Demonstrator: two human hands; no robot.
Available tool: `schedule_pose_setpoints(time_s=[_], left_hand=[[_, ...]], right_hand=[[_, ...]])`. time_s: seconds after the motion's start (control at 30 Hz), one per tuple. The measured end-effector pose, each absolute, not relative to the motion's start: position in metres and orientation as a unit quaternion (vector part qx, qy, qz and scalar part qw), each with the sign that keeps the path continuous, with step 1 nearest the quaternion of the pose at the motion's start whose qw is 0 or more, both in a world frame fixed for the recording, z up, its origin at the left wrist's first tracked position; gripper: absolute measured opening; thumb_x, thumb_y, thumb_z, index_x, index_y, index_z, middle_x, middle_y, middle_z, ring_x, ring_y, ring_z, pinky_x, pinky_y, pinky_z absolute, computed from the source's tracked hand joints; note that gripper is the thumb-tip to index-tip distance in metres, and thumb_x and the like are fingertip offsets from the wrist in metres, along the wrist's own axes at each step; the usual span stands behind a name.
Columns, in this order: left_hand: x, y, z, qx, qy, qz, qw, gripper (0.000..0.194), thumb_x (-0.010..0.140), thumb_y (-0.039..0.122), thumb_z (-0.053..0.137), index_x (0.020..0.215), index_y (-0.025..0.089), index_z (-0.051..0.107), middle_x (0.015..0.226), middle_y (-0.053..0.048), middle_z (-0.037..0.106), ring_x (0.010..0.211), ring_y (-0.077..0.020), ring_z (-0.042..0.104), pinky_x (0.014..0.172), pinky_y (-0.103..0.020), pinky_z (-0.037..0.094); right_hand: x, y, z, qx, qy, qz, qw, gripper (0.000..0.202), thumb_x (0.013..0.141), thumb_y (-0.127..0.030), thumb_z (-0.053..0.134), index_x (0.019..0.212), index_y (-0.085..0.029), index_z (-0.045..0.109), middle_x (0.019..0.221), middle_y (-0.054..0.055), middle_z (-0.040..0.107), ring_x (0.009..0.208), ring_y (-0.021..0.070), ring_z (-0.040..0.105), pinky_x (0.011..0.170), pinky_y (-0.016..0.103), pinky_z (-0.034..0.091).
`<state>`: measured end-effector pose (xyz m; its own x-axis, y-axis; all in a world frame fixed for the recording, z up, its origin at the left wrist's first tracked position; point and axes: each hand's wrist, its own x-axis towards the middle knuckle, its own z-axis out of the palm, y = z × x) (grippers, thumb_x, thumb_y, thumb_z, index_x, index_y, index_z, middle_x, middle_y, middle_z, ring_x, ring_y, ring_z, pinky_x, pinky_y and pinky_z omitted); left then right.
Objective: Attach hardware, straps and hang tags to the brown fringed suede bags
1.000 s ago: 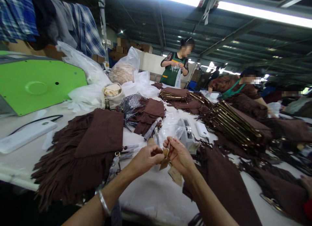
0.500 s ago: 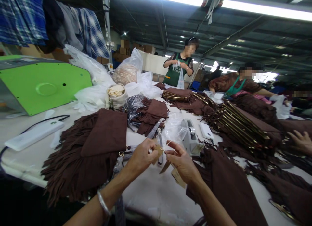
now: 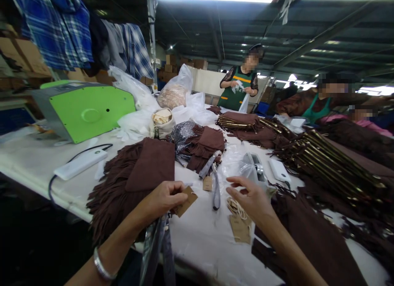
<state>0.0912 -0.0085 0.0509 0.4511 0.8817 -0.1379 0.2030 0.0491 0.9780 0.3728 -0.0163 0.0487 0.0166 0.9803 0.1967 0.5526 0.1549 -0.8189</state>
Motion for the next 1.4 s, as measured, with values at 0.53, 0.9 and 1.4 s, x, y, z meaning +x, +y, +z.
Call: schedule_pose_setpoints(time_s=[0.53,0.9,1.4], left_hand=[[0.066,-0.011,0.060,0.602,0.459,0.348,0.552,0.024,0.072,0.040,0.059,0.072,0.016,0.052,0.062,0.005,0.048,0.055,-0.0100,0.040,0.052,-0.022,0.029],[0.058,-0.004,0.065,0.600,0.471,0.371,0.530,0.026,0.075,0.041,0.059,0.068,0.017,0.051,0.057,0.006,0.045,0.051,-0.0083,0.035,0.048,-0.021,0.025],[0.056,0.000,0.034,0.594,0.529,0.352,0.493,0.029,0.072,0.045,0.057,0.065,0.018,0.051,0.056,0.006,0.044,0.049,-0.0092,0.036,0.047,-0.021,0.023]], right_hand=[[0.290,-0.025,0.033,-0.359,-0.482,0.670,0.436,0.023,0.071,-0.024,0.080,0.091,-0.017,0.071,0.085,0.002,0.067,0.056,0.0079,0.058,0.049,0.019,0.048],[0.265,-0.021,0.034,-0.328,-0.471,0.716,0.398,0.031,0.067,-0.040,0.084,0.075,-0.014,0.069,0.060,-0.002,0.062,0.045,0.0076,0.053,0.047,0.021,0.046],[0.317,-0.040,0.022,-0.369,-0.488,0.658,0.439,0.025,0.068,-0.039,0.084,0.072,-0.017,0.074,0.087,0.007,0.070,0.057,0.0111,0.057,0.049,0.022,0.044]])
